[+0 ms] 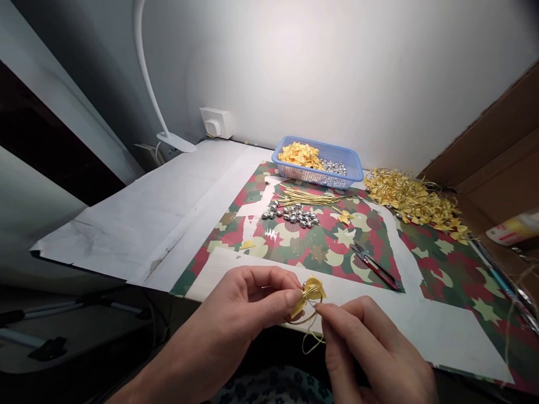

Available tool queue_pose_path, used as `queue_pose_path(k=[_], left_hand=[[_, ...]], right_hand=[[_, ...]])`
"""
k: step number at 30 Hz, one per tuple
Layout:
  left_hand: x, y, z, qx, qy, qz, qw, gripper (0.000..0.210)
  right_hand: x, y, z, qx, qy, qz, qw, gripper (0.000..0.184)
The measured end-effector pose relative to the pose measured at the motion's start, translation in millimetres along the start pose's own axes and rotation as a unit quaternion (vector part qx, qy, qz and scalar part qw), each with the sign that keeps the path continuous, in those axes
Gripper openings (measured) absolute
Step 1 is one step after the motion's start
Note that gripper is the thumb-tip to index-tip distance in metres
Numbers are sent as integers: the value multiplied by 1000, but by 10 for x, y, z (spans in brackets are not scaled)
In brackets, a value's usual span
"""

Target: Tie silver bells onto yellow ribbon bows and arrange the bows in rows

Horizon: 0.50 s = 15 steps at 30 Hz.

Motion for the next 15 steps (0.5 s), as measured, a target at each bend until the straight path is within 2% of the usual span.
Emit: queue_pose_path(k=[7,15], left_hand=[[-14,2,-8,4,12,6,1000,16],[10,24,-8,52,21,-20,998,17]], right_hand=[[-19,-83,-56,46,4,-9,999,24],[-22,-74,-59,41,11,-7,999,21]])
Point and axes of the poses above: each hand's wrist, its own x-axis towards the middle knuckle, its own z-axis out of the back of the hand, y = z × x, the point moved 9 cm from there along x, towards the middle knuckle, and after that the axes turned 2 degrees about -y, right-handed, at the moved point
